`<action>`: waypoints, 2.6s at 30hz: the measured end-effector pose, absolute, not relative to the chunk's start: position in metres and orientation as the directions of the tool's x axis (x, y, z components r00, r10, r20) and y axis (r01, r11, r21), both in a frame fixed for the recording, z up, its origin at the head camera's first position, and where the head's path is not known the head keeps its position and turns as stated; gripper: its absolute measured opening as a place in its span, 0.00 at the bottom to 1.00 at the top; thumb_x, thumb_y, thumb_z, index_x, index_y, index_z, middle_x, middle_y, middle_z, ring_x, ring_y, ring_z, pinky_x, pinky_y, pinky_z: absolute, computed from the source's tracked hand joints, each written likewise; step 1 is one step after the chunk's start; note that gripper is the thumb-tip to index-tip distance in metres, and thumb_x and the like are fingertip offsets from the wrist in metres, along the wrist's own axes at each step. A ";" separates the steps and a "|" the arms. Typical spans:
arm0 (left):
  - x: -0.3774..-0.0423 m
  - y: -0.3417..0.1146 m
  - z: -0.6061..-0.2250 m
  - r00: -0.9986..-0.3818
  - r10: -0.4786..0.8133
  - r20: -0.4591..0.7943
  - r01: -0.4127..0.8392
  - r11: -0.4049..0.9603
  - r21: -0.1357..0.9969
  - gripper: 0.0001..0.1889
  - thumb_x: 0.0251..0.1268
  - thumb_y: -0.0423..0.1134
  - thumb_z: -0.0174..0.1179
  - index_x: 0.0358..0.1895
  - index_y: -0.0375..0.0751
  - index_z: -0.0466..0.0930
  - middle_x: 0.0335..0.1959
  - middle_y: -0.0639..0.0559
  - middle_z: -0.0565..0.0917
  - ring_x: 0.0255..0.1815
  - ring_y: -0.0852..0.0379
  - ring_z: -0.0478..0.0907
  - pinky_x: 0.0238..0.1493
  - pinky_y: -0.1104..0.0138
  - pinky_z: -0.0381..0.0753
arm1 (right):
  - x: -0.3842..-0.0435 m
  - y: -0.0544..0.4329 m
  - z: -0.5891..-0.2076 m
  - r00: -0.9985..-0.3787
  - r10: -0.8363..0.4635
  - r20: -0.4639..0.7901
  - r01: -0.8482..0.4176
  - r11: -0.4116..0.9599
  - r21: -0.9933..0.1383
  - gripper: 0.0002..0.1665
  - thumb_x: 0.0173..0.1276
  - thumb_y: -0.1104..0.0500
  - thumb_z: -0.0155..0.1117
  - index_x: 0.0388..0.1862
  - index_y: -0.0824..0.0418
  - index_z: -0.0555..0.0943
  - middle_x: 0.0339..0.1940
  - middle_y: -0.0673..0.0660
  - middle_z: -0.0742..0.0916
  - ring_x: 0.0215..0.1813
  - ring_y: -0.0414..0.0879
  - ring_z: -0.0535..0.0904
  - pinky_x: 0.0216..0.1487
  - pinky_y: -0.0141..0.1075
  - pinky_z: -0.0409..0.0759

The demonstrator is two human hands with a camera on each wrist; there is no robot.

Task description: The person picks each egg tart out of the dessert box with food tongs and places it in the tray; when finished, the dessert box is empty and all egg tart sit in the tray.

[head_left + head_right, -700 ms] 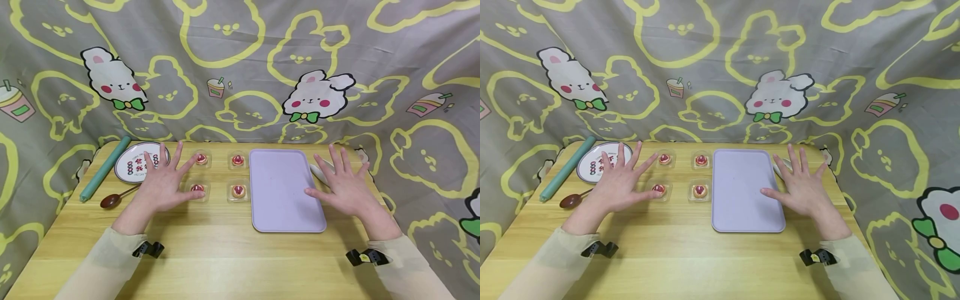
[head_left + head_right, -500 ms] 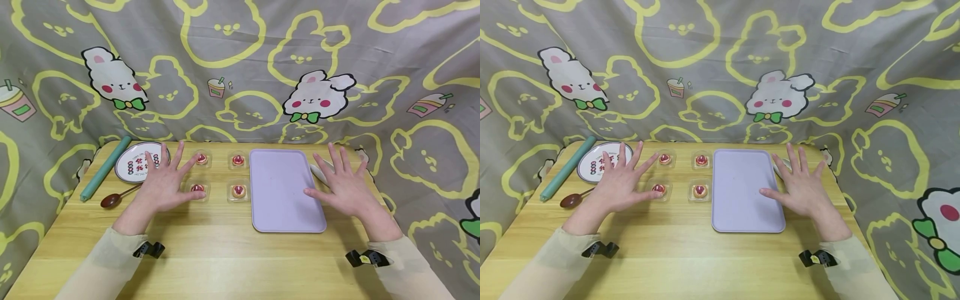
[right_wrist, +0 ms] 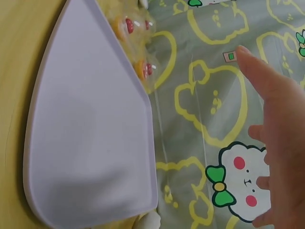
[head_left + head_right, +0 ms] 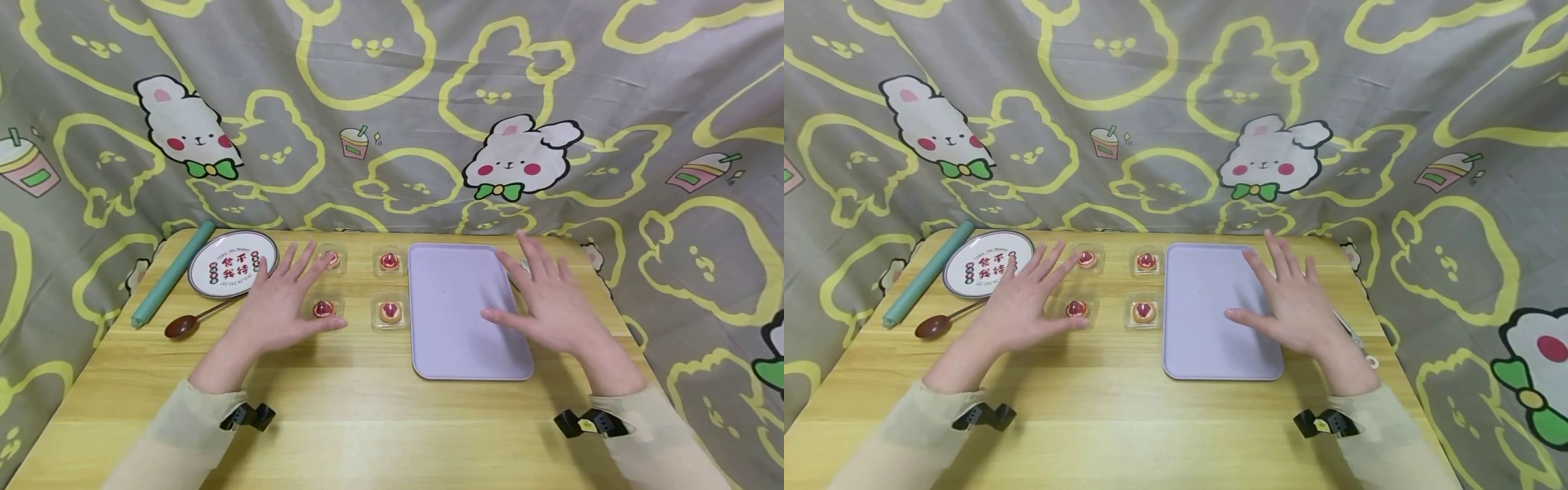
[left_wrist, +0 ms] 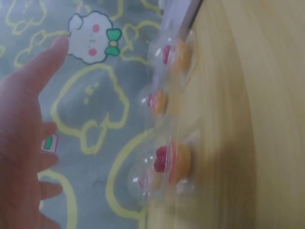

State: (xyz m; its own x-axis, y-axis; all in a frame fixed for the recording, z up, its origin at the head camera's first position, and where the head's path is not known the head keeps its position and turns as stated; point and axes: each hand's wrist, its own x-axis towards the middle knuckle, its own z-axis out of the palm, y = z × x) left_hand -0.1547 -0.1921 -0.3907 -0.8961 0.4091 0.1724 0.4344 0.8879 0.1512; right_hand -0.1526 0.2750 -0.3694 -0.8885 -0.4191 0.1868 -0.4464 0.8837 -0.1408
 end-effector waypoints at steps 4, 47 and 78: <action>-0.150 -0.187 -0.391 -0.874 0.433 0.223 0.480 0.842 0.248 0.60 0.55 0.86 0.56 0.87 0.57 0.54 0.86 0.50 0.56 0.84 0.37 0.54 0.77 0.30 0.49 | -0.154 0.269 -0.370 -0.866 -0.447 0.223 -0.487 0.855 -0.178 0.62 0.65 0.25 0.69 0.88 0.49 0.56 0.90 0.58 0.45 0.85 0.68 0.49 0.76 0.74 0.50; -0.147 -0.109 -0.462 -0.952 0.286 0.105 0.226 0.431 0.874 0.51 0.53 0.28 0.81 0.80 0.28 0.60 0.79 0.35 0.67 0.79 0.41 0.65 0.77 0.56 0.66 | -0.184 0.196 -0.411 -0.775 -0.606 0.180 -0.507 0.425 -0.750 0.48 0.59 0.50 0.86 0.76 0.56 0.75 0.73 0.54 0.79 0.69 0.55 0.78 0.66 0.55 0.79; -0.169 -0.086 -0.485 -0.967 0.252 0.045 0.196 0.618 0.761 0.48 0.62 0.39 0.78 0.81 0.33 0.59 0.73 0.40 0.76 0.77 0.35 0.64 0.81 0.45 0.55 | -0.221 0.139 -0.451 -0.748 -0.663 0.018 -0.502 0.548 -0.670 0.50 0.56 0.52 0.88 0.73 0.70 0.75 0.69 0.64 0.82 0.73 0.58 0.74 0.77 0.52 0.67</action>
